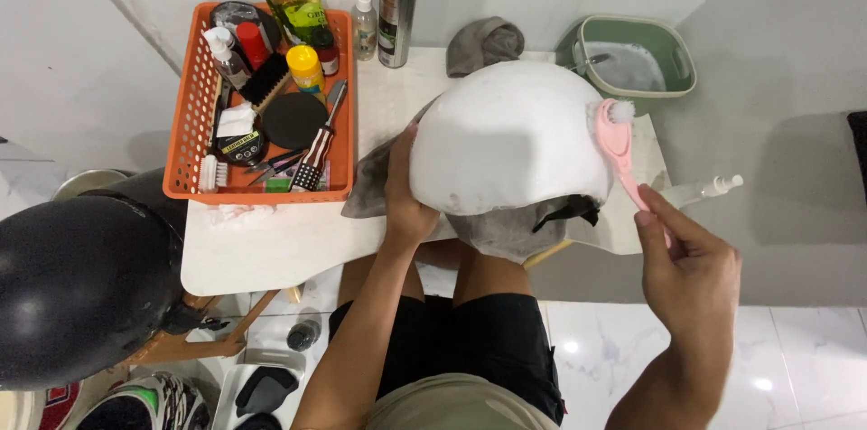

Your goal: The person scrubs a white helmet with a pink brush, repeatedly dipping the brush into a green basin of soapy water. The helmet is held over a gray cloth on a small table while the person rotates it to clean different areas.

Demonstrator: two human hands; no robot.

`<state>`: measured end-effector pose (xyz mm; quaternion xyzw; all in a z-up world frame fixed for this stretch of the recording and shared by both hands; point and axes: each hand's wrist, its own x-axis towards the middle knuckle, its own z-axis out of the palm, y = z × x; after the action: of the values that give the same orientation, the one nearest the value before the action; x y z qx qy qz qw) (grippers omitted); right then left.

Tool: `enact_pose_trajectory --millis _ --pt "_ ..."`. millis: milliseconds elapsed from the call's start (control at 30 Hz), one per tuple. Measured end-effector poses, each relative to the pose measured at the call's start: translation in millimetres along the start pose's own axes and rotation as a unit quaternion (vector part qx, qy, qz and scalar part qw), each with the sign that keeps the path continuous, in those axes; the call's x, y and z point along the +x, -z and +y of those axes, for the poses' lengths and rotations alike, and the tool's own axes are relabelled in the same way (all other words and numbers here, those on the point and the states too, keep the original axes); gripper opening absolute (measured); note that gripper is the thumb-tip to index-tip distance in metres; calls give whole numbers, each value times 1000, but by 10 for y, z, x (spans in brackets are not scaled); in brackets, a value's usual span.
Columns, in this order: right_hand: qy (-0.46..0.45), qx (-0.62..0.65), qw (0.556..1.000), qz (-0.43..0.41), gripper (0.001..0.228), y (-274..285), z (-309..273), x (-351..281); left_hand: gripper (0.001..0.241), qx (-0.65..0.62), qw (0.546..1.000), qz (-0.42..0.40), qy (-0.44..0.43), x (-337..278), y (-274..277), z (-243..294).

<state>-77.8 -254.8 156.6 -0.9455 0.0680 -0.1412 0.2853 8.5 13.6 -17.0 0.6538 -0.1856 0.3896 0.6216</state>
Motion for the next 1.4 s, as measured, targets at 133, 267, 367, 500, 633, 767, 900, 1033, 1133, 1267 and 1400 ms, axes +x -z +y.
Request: enact_pose_trajectory --millis 133,267,367,500,633,767,900,1033,1133,1267,1400 --pt "15 22 997 -71 38 -3 -98 -60 76 21 1000 6 -5 16 17 -10" --pt "-36 19 999 -10 32 14 -148 75 81 17 999 -7 33 12 1 12" --pt "46 142 983 -109 33 24 -283 -12 73 4 1000 16 16 16 -34 -17" --pt "67 105 991 -46 53 6 7 64 72 -5 1000 6 29 52 -59 40" --pt "15 94 993 -66 36 25 -8 42 76 39 998 8 46 27 -63 -1" --pt "30 61 997 -22 53 70 -7 85 78 35 996 -3 84 -11 -69 1" --pt "43 75 995 -50 31 101 -52 55 80 39 992 -6 116 3 -80 53" --pt "-25 94 993 -73 34 76 49 87 83 46 991 -10 125 -29 -96 50" --pt "-21 96 993 -60 34 108 10 91 80 50 991 -9 127 -22 -93 41" --pt "14 107 991 -73 34 90 112 143 83 59 989 -18 136 -27 -96 44" --pt "49 66 996 -34 37 67 180 157 86 51 989 -15 140 -12 -107 40"
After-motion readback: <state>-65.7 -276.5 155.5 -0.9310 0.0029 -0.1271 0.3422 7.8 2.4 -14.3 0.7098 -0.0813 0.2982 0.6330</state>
